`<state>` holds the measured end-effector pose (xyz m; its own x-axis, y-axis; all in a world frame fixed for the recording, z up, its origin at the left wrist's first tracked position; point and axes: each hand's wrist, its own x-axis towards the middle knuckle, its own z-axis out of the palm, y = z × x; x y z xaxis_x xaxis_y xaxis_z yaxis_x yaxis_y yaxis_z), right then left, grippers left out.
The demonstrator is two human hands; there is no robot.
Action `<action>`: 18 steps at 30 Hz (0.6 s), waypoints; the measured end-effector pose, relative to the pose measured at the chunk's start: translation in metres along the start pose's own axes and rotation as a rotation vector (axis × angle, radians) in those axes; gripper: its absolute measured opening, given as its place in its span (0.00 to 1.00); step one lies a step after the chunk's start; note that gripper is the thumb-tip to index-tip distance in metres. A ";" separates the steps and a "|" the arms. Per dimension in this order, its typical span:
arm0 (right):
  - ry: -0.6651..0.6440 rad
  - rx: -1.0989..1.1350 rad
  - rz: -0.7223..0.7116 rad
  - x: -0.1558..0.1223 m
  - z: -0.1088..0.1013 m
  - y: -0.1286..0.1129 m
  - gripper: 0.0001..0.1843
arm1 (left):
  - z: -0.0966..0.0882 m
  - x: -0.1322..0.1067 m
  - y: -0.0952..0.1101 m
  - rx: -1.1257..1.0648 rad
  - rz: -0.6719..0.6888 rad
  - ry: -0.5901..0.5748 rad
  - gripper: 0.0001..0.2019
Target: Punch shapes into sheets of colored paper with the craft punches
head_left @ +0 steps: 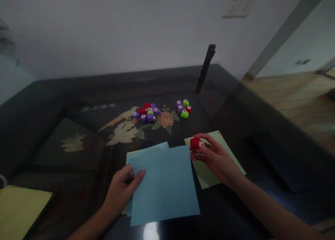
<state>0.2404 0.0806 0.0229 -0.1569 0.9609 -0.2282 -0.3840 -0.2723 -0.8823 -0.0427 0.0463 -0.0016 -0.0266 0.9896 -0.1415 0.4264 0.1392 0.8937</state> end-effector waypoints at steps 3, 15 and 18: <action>-0.010 -0.009 0.006 -0.001 0.000 0.000 0.15 | 0.001 0.000 0.005 -0.011 -0.020 -0.013 0.18; 0.013 -0.136 0.036 -0.006 0.005 -0.002 0.18 | 0.001 0.000 0.010 -0.015 0.001 -0.067 0.16; 0.007 -0.127 0.031 -0.006 0.006 -0.002 0.18 | 0.001 -0.001 0.011 -0.022 -0.017 -0.075 0.14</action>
<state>0.2365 0.0754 0.0283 -0.1601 0.9527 -0.2584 -0.2608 -0.2933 -0.9198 -0.0367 0.0469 0.0077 0.0340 0.9817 -0.1875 0.4069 0.1578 0.8997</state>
